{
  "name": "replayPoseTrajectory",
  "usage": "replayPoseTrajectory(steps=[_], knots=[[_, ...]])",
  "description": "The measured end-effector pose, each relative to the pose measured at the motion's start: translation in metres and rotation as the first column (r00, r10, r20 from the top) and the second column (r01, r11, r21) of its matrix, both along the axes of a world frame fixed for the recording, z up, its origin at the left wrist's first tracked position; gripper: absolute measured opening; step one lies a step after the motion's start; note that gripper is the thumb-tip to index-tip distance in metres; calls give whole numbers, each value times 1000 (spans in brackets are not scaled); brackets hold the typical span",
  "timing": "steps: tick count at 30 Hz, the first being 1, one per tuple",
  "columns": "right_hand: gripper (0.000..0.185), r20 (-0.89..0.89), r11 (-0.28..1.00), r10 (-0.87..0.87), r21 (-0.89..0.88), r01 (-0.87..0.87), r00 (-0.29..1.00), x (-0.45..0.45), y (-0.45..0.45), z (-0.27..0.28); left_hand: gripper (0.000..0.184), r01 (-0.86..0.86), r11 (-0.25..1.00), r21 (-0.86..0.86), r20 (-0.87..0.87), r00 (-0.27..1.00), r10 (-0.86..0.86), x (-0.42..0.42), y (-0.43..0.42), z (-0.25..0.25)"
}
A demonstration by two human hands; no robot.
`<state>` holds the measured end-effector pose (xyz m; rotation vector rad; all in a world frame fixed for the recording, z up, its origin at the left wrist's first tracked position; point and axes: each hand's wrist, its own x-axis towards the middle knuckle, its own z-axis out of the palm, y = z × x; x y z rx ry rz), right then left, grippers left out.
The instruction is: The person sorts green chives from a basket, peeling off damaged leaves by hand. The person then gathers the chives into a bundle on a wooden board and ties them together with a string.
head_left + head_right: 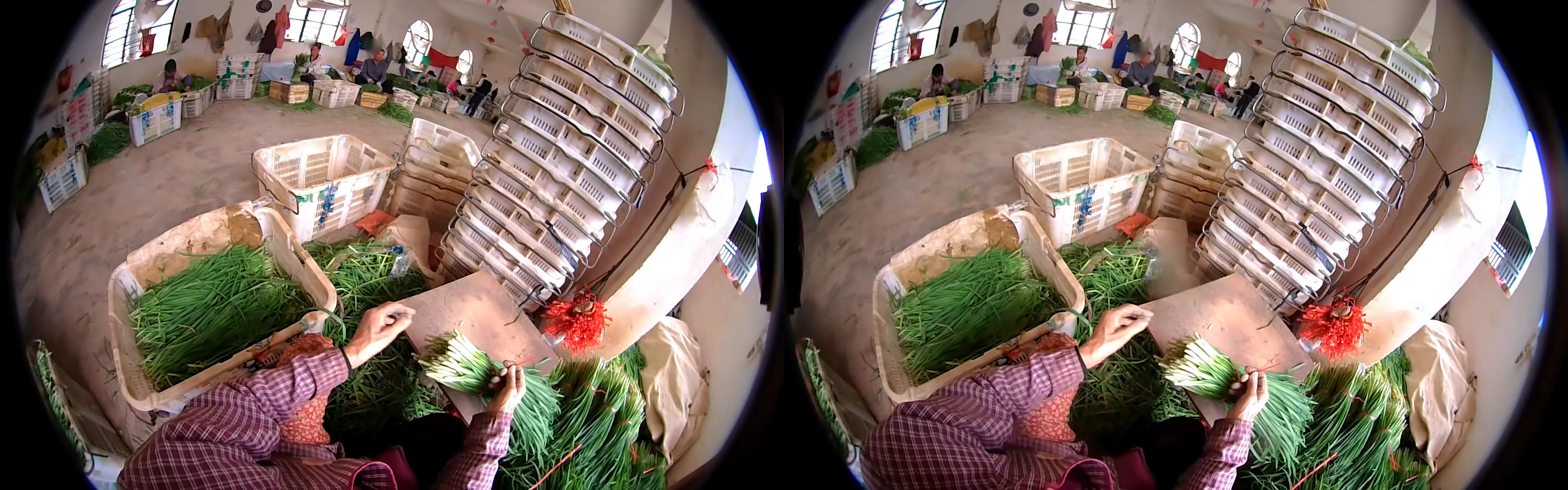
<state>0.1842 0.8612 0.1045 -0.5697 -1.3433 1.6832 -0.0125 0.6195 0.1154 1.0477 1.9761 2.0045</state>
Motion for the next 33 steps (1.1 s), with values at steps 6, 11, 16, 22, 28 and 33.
replayPoseTrajectory(steps=[6, 11, 16, 22, 28, 33], knots=[[13, -307, 992, 125, 19, -125, 944, 27, -18, 86, 75, 598, 684, 419, 763, 176, -621, 26, -1, -48], [11, -460, 909, 396, 74, -411, 795, 22, -51, 121, 87, 526, -7, 851, 238, -396, -887, 93, 52, -16], [19, -99, 789, 600, 237, -567, 794, 16, -78, 131, 75, 436, 504, 745, 537, 55, -842, 65, 49, -7], [21, 132, 873, 451, 137, -467, 882, 2, -68, 107, 76, 412, 742, 529, 588, 452, -671, 13, 57, 61], [15, -136, 919, 346, 248, -306, 928, -21, -18, 156, 94, 627, 680, 380, 57, 718, -694, 10, 96, 184], [16, -219, 924, 270, 334, -188, 938, -19, 12, 154, 105, 726, 617, 305, -112, 670, -734, 16, 131, 206]])
